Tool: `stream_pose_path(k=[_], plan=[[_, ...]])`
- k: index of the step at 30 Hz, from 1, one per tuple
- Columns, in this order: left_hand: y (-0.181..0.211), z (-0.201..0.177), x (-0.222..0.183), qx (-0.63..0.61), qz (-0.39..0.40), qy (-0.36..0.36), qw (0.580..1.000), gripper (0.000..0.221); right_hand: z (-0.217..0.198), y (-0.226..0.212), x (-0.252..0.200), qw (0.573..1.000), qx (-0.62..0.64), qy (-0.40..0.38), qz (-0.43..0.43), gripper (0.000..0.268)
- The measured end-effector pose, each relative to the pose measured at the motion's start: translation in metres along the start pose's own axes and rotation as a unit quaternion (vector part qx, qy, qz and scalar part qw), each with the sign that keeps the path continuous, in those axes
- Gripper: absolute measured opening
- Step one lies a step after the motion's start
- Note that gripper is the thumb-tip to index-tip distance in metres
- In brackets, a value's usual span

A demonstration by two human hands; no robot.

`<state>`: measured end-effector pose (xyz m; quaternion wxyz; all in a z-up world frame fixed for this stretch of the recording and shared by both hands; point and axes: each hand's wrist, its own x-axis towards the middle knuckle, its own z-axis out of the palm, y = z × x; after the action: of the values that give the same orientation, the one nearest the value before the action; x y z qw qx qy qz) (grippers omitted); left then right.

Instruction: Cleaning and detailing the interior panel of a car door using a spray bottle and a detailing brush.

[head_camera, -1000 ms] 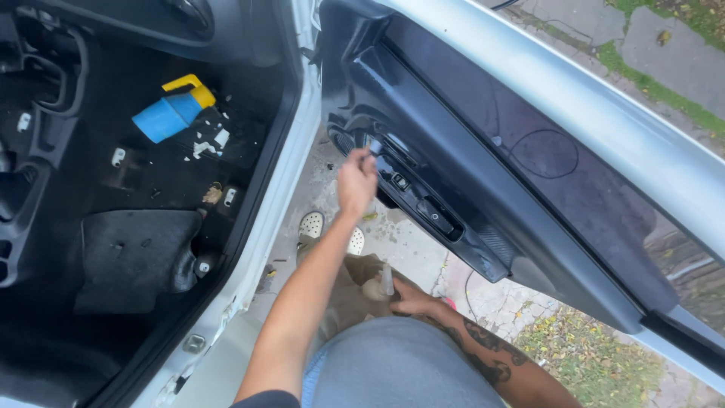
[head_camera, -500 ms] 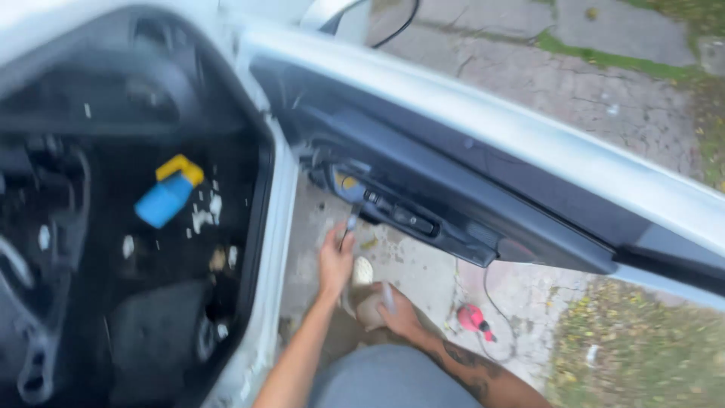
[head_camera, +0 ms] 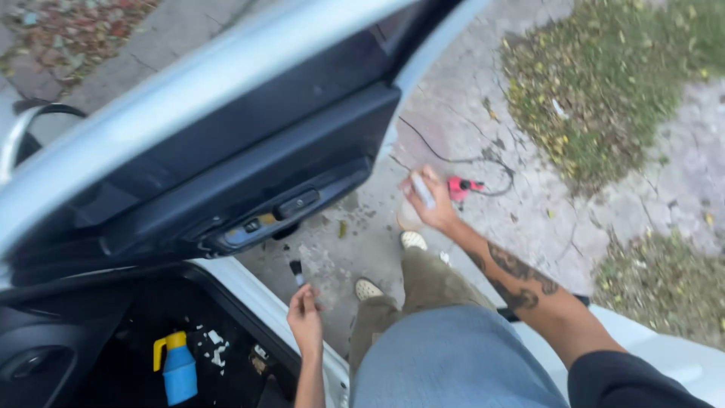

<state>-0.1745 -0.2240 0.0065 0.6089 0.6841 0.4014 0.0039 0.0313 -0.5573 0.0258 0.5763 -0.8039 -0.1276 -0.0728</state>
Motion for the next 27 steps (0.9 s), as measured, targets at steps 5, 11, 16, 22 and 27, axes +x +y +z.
stream_pose_path(k=[5, 11, 16, 22, 27], plan=[[0.038, 0.071, -0.008, 0.064, 0.111, -0.014, 0.992, 0.021, -0.051, 0.05, 0.043, 0.997, 0.041, -0.034, -0.051, 0.019], [0.055, 0.195, -0.02, -0.016, 0.159, 0.031, 0.987, 0.02, -0.069, 0.051, 0.104, 0.983, 0.123, -0.1, -0.089, 0.032], [0.05, 0.298, -0.067, -0.108, 0.119, 0.103, 0.982, 0.021, -0.091, 0.031, 0.14, 0.98, 0.141, -0.125, -0.057, 0.043], [0.03, 0.328, -0.115, -0.125, 0.068, 0.156, 0.977, 0.023, -0.093, 0.077, 0.128, 0.98, 0.113, -0.147, -0.071, 0.037], [0.039, 0.311, -0.132, -0.155, 0.056, 0.189, 0.968, 0.025, -0.084, 0.117, 0.104, 0.978, 0.08, -0.185, -0.057, 0.034]])
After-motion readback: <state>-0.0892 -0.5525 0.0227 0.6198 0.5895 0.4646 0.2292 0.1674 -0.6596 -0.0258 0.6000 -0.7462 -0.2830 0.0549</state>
